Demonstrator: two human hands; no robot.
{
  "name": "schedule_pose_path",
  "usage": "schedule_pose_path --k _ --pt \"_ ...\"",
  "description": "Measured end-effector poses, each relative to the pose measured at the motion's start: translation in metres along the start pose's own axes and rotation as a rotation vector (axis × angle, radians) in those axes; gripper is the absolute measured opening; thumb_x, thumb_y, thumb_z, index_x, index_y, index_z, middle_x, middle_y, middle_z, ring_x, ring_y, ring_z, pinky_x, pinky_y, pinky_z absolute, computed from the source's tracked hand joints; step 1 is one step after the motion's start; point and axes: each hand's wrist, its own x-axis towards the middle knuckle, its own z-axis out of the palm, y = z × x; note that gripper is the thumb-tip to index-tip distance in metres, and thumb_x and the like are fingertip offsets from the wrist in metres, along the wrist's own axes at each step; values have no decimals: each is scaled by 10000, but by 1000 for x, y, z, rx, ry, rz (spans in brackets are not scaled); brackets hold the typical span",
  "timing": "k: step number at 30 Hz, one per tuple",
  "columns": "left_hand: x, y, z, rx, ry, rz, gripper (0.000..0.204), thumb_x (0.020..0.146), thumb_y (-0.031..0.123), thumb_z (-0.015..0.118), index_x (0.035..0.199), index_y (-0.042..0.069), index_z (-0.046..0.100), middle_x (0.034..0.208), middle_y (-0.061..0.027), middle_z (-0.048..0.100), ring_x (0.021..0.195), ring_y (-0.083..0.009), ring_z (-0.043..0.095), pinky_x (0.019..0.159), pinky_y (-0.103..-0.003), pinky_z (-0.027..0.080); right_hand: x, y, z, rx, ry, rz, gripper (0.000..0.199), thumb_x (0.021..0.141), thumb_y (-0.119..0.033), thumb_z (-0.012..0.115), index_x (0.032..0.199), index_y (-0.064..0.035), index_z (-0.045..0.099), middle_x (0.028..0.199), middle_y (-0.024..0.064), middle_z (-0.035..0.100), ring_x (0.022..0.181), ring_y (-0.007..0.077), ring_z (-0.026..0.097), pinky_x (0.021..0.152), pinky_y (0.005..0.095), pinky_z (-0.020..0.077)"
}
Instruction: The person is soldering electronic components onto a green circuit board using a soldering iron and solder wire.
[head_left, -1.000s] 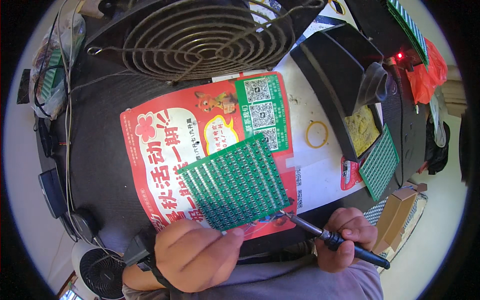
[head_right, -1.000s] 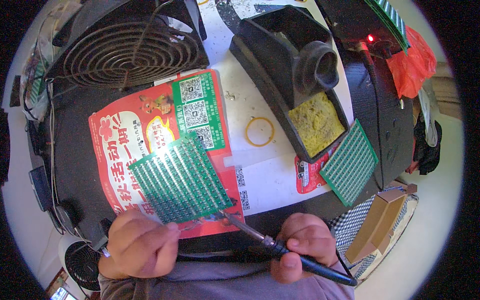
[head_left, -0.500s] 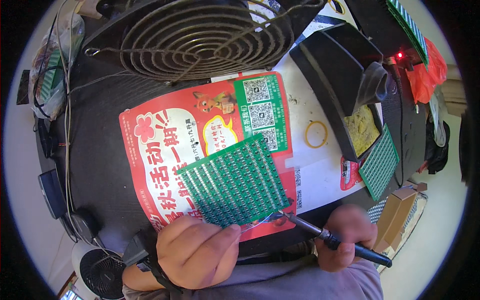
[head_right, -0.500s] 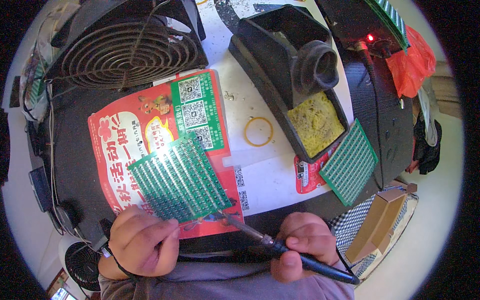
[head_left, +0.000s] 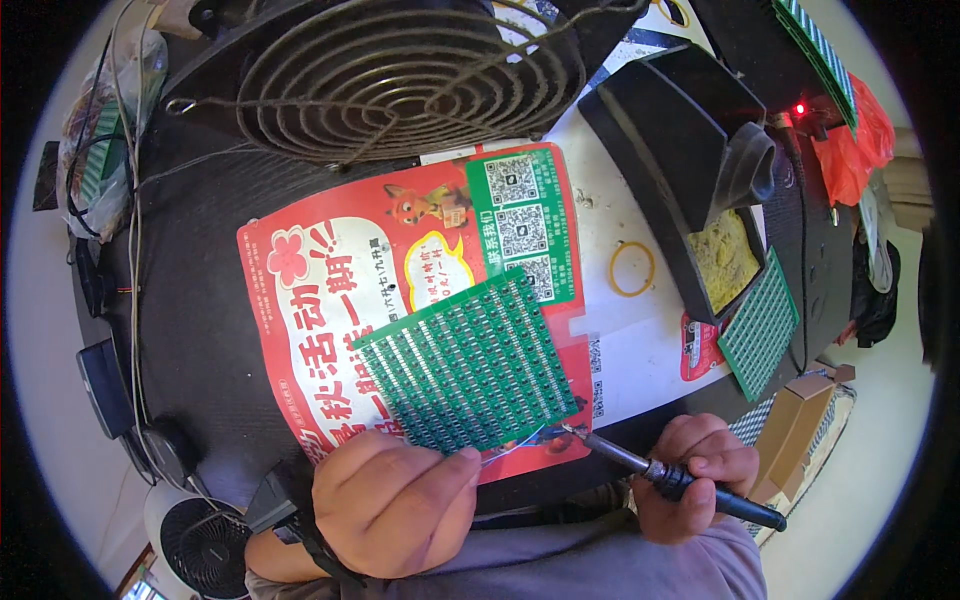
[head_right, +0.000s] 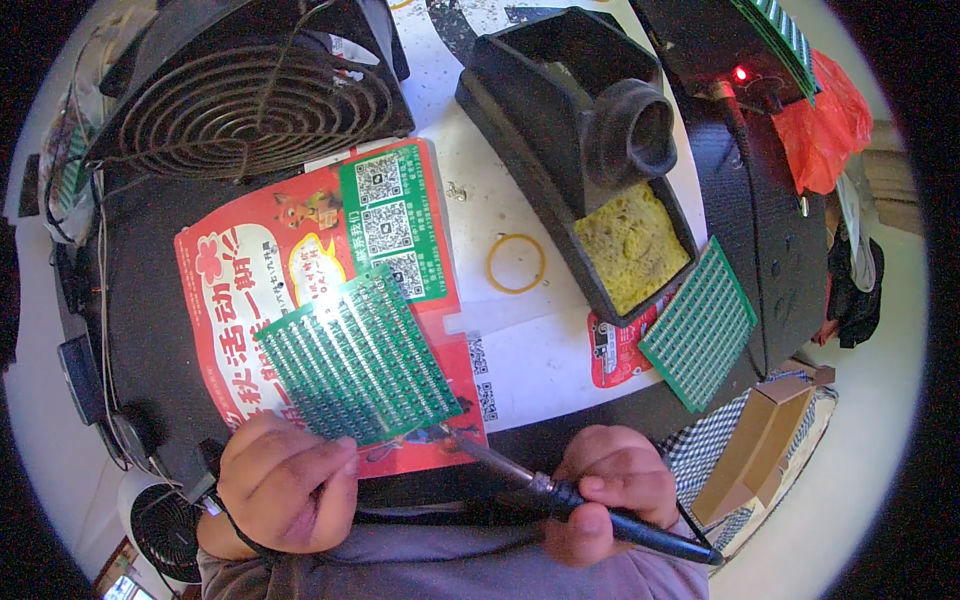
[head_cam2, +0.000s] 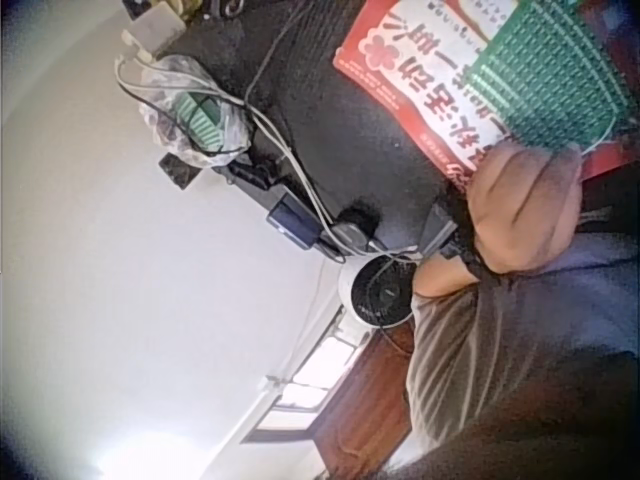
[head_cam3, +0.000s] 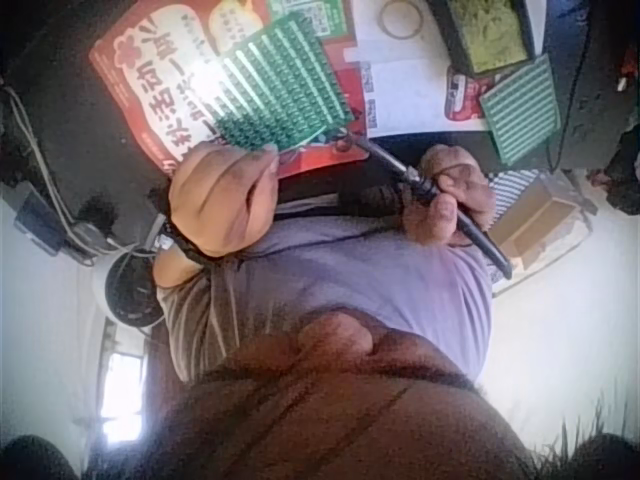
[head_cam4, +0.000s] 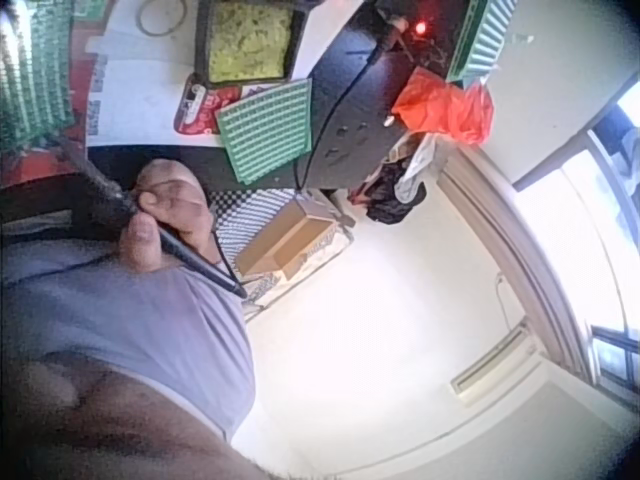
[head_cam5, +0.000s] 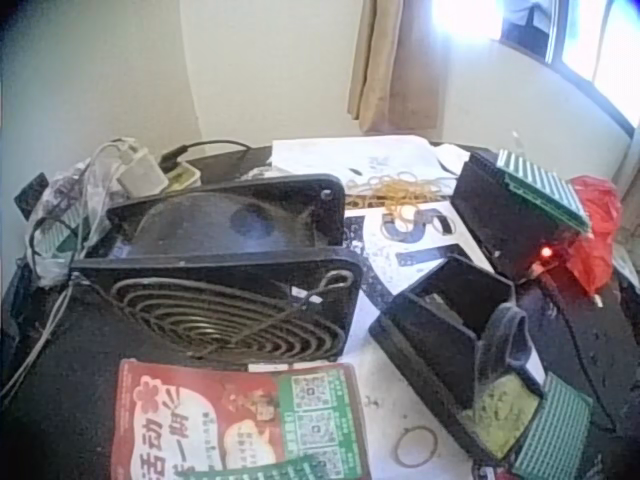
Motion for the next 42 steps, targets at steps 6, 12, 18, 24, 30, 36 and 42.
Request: schedule_pose_path --k 6,12,18,24,30,36,42 --pt "0 -1 0 -12 0 -1 273 618 -41 725 886 -52 671 676 -70 594 520 -177 543 474 -265 431 1 2 3 -33 43 -8 193 817 -120 634 863 -1 489 581 57 456 441 153 420 388 290 333" --pt "-1 -1 1 -8 18 10 276 615 -44 726 886 -53 671 672 -70 592 517 -176 541 472 -266 429 2 0 9 -53 102 27 196 810 -133 633 851 -3 492 578 63 444 439 139 391 389 286 294" --pt "-1 0 0 -12 16 0 276 613 -44 727 884 -48 674 676 -70 591 518 -175 540 463 -267 427 2 0 6 -42 60 48 192 809 -129 639 853 -6 498 586 63 441 455 141 406 395 285 299" --pt "-2 0 -11 -12 49 -41 271 627 -47 736 893 -18 689 670 -73 588 508 -174 536 458 -270 430 3 -3 8 62 149 55 206 824 -137 651 857 -3 497 579 59 431 472 144 416 405 284 307" --pt "-3 3 -35 -250 176 -356 210 692 -35 717 899 1 694 695 -87 609 536 -152 569 491 -267 416 1 -2 2 -33 84 63 176 820 -106 633 866 -2 499 588 69 455 486 151 421 424 290 330" --pt "-1 25 -54 -327 553 -473 155 857 114 589 881 -16 509 789 -67 438 720 -144 388 607 -254 303 6 -4 2 -74 -43 65 164 855 -126 583 879 -7 473 663 69 419 554 133 389 434 255 280" --pt "2 9 -87 -485 659 -245 113 947 113 526 953 12 476 859 -42 389 754 -117 341 622 -231 297 4 -3 7 26 72 79 165 863 -137 566 871 -11 460 659 67 413 555 135 389 428 262 276"
